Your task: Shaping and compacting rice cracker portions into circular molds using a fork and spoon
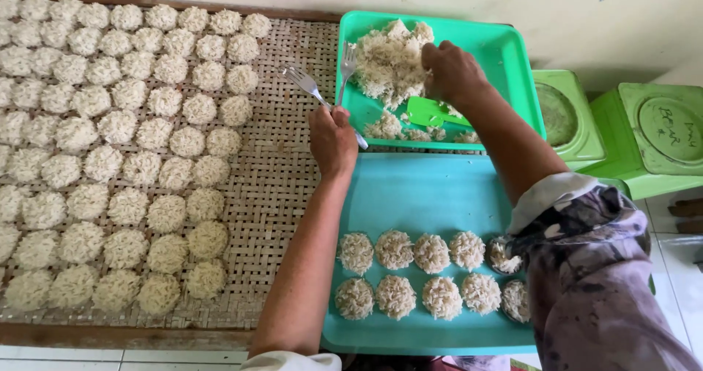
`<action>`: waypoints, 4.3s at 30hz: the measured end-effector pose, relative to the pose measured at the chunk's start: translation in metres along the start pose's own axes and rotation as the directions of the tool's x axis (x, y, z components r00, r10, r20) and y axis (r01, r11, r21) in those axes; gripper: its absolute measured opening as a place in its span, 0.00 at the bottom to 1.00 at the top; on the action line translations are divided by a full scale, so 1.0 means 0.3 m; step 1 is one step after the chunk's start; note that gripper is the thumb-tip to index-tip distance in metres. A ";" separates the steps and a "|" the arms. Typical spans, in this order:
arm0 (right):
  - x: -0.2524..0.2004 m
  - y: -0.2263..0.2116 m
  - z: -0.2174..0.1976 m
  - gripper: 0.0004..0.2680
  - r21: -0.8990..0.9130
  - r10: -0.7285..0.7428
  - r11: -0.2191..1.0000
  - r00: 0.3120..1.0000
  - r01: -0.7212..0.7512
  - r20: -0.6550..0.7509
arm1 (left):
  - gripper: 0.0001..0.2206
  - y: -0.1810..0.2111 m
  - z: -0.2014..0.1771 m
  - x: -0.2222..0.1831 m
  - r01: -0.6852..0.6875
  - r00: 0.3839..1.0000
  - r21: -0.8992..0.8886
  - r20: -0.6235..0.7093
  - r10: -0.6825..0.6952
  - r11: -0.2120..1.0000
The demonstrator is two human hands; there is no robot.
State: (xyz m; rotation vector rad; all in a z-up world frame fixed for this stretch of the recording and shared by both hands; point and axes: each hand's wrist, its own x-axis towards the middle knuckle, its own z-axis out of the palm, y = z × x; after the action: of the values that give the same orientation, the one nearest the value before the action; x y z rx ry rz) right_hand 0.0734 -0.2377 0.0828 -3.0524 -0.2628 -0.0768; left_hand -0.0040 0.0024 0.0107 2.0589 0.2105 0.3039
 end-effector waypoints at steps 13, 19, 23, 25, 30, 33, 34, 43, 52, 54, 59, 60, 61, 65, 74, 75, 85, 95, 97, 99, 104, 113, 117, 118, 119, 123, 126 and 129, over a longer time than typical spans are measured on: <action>-0.217 0.227 -0.096 0.11 0.494 0.079 0.867 0.997 -0.066 -0.005 | 0.12 -0.077 0.033 0.015 -0.134 0.987 0.001 -0.092 0.133 0.991; -0.294 0.252 -0.074 0.12 0.462 0.017 0.887 0.998 0.016 -0.067 | 0.12 -0.055 -0.001 0.017 -0.078 0.997 0.015 -0.006 0.078 0.997; -0.318 0.252 -0.067 0.12 0.551 0.028 0.834 0.995 0.032 -0.101 | 0.12 -0.065 -0.008 0.016 -0.135 0.990 0.034 -0.046 0.136 0.990; -0.319 0.254 -0.068 0.10 0.515 0.020 0.856 0.994 0.039 -0.109 | 0.13 -0.035 -0.016 0.010 -0.072 0.997 0.020 -0.019 0.073 0.997; -0.357 0.216 -0.115 0.10 0.763 0.059 0.640 0.996 -0.085 0.061 | 0.13 -0.031 -0.025 0.006 -0.061 0.998 0.030 -0.014 0.062 0.998; -0.426 0.190 -0.206 0.11 0.812 0.040 0.567 0.990 -0.137 0.139 | 0.13 -0.051 -0.013 0.029 -0.084 0.996 0.006 -0.032 0.084 0.996; -0.471 0.181 -0.236 0.12 0.851 0.018 0.501 0.985 -0.159 0.173 | 0.12 -0.081 0.002 0.027 -0.145 0.987 0.009 -0.071 0.146 0.989; -1.084 0.203 -0.265 0.15 0.772 -0.405 0.635 0.840 -0.026 0.362 | 0.11 0.012 -0.089 0.060 0.310 0.949 -0.298 0.145 -0.278 0.903; -1.391 -0.011 -0.201 0.07 0.397 -0.013 0.917 0.993 -0.035 0.118 | 0.15 0.219 -0.258 -0.357 0.164 0.958 -0.263 0.273 -0.089 0.951; -1.409 -0.013 -0.177 0.06 0.332 0.011 0.942 0.995 -0.042 0.095 | 0.16 0.235 -0.270 -0.493 0.181 0.936 -0.244 0.339 -0.091 0.953; -1.426 0.033 -0.051 0.04 0.147 -0.060 0.987 0.998 0.065 -0.036 | 0.17 0.231 -0.266 -0.721 0.259 0.826 -0.229 0.556 -0.092 0.939; -1.430 0.023 -0.044 0.04 0.142 -0.087 0.985 0.995 0.094 -0.056 | 0.15 0.214 -0.258 -0.748 0.267 0.802 -0.288 0.595 -0.047 0.920; -1.432 0.013 -0.037 0.04 0.137 -0.114 0.983 0.991 0.123 -0.077 | 0.13 0.196 -0.251 -0.774 0.279 0.776 -0.344 0.631 0.001 0.896; -1.446 -0.049 -0.159 0.04 0.172 -0.117 0.976 0.988 0.133 -0.099 | 0.12 0.195 -0.219 -0.858 0.328 0.764 -0.419 0.645 0.023 0.846; -1.520 -0.262 -0.052 0.18 0.951 0.127 0.308 0.990 0.015 -0.057 | 0.13 0.339 -0.193 -0.990 0.107 0.807 -0.487 0.552 0.211 0.867; -1.531 -0.277 -0.030 0.16 0.991 0.216 0.137 0.976 0.010 -0.039 | 0.12 0.336 -0.189 -1.001 0.054 0.805 -0.474 0.542 0.242 0.879; -1.635 -0.027 0.025 0.06 0.909 0.738 -0.148 0.656 0.389 -0.160 | 0.09 0.197 -0.146 -1.028 -0.101 0.740 -0.352 0.599 0.307 0.931; -1.705 0.069 -0.082 0.05 0.868 0.687 0.060 0.610 0.493 -0.395 | 0.09 0.327 -0.252 -0.926 -0.586 0.688 0.132 0.603 0.404 0.800; -1.691 0.053 -0.081 0.08 0.851 0.593 0.176 0.637 0.494 -0.493 | 0.11 0.286 -0.225 -0.913 -0.621 0.679 0.183 0.612 0.407 0.762; -1.678 0.022 -0.103 0.06 0.868 0.583 0.304 0.643 0.393 -0.496 | 0.10 0.308 -0.223 -0.901 -0.629 0.676 0.195 0.614 0.407 0.752; -1.612 -0.050 -0.133 0.05 0.804 0.502 0.564 0.694 0.190 -0.516 | 0.10 0.312 -0.195 -0.868 -0.624 0.695 0.204 0.586 0.416 0.755; -1.503 -0.084 -0.142 0.06 0.648 0.437 0.761 0.716 0.027 -0.544 | 0.08 0.333 -0.187 -0.856 -0.535 0.713 0.210 0.632 0.303 0.819; -1.492 -0.069 -0.130 0.15 0.671 0.427 0.741 0.754 0.025 -0.499 | 0.08 0.371 -0.203 -0.858 -0.508 0.702 0.190 0.656 0.277 0.840; -1.485 -0.066 -0.120 0.14 0.663 0.406 0.747 0.758 0.047 -0.511 | 0.08 0.380 -0.209 -0.859 -0.503 0.701 0.191 0.661 0.268 0.843; -1.489 -0.080 -0.126 0.14 0.663 0.406 0.747 0.758 0.046 -0.511 | 0.08 0.364 -0.203 -0.862 -0.503 0.700 0.191 0.661 0.269 0.843; -1.493 -0.105 -0.132 0.04 0.640 0.471 0.762 0.766 -0.103 -0.438 | 0.08 0.351 -0.218 -0.866 -0.486 0.703 0.171 0.659 0.268 0.857; -1.506 -0.099 -0.125 0.05 0.661 0.508 0.739 0.754 -0.133 -0.416 | 0.08 0.349 -0.215 -0.861 -0.489 0.703 0.168 0.657 0.273 0.856; -1.523 -0.097 -0.132 0.04 0.704 0.548 0.701 0.718 -0.113 -0.430 | 0.08 0.327 -0.195 -0.863 -0.513 0.701 0.178 0.651 0.290 0.840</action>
State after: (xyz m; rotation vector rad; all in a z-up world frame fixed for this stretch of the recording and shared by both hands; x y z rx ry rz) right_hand -0.3829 -0.2895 0.0985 -2.1626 0.3047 -0.7769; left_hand -0.2663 -0.0674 0.0911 2.4338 -0.6529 -0.1594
